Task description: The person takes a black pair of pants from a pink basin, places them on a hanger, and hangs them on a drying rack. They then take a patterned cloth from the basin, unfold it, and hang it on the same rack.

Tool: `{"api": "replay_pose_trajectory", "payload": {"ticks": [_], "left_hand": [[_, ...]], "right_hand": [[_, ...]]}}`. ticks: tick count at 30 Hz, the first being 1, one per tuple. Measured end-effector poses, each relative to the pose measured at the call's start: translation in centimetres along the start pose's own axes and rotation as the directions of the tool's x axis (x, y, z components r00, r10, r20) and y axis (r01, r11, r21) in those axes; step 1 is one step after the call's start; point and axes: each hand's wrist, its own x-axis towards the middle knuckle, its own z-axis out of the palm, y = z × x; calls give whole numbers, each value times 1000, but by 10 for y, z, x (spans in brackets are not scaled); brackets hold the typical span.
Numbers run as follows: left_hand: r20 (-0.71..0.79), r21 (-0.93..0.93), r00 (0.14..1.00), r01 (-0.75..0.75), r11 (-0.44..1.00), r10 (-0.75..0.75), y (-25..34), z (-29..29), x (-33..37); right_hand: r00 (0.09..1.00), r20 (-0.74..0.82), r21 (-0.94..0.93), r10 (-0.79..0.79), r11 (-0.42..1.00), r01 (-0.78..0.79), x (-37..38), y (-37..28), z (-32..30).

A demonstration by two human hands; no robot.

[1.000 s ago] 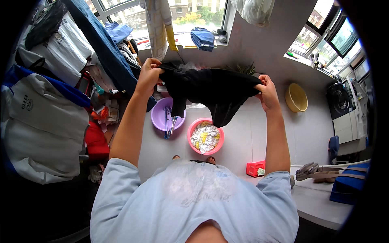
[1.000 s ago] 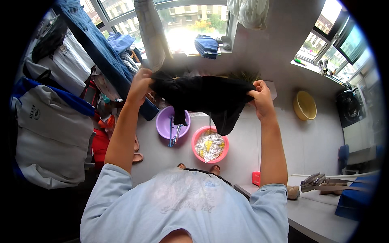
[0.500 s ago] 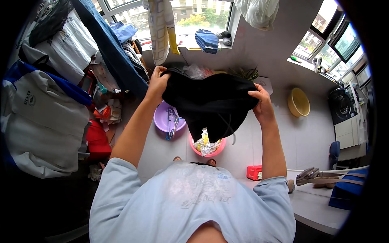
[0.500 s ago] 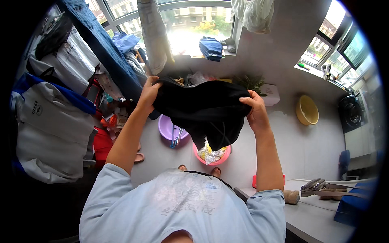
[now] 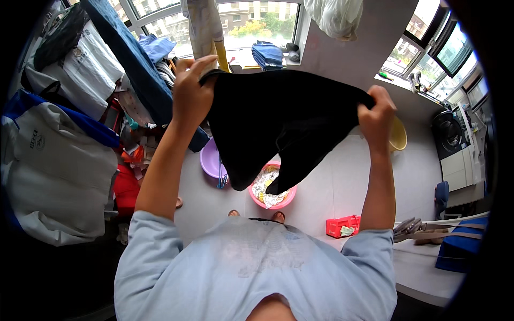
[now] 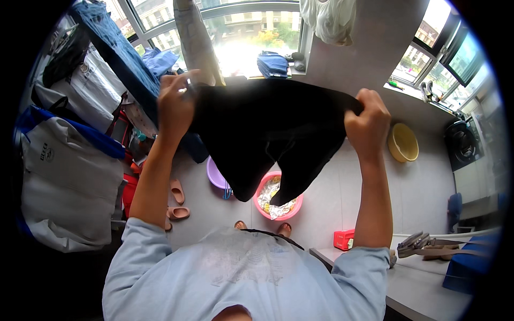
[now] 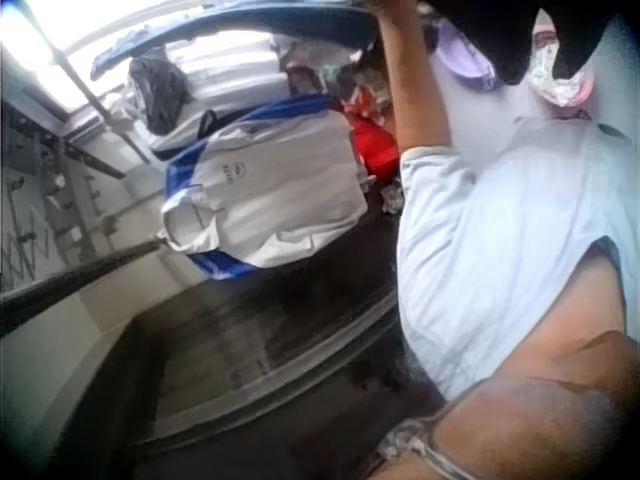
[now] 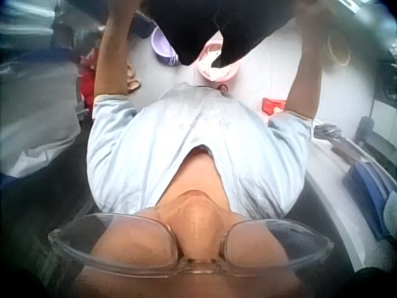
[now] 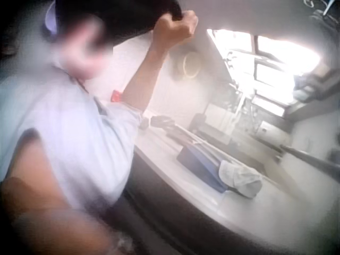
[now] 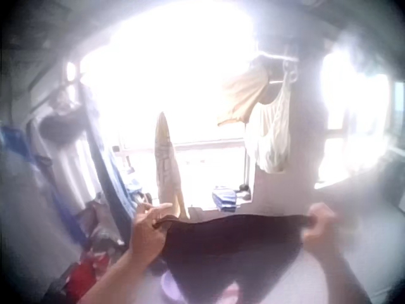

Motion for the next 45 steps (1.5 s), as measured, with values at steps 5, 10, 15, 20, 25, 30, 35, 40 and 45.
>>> {"api": "replay_pose_trajectory", "payload": {"ticks": [5,10,15,20,25,30,35,40,45], "left_hand": [[763,97,646,-95,991,-12,-71,28,-113],[535,-207,844,176,962,-39,-71,30,-65],[726,-237,680,387,891,-102,-74,13,-27],[744,-459,662,400,793,97,-45,-16,-15],[717,-528,643,249,812,270,-31,-26,-11],[791,-392,552,126,911,263,-29,-19,-25],[807,-276,552,39,960,210,-24,-17,-46],[706,-183,675,-115,976,212,-25,-7,-56],[359,-179,909,-156,971,212,-36,-5,-42]], "right_hand": [[746,630,-139,214,977,-163,-86,98,24],[841,451,79,300,925,-372,-64,83,21],[490,719,189,493,539,-821,-29,63,18],[466,790,292,398,424,-858,-14,47,11],[434,832,256,346,454,-853,-11,49,14],[459,799,271,388,450,-851,-12,37,6],[470,780,327,414,371,-869,-9,30,5],[522,782,403,340,362,-840,-12,29,6],[531,819,384,217,480,-789,-10,44,-6]]}}
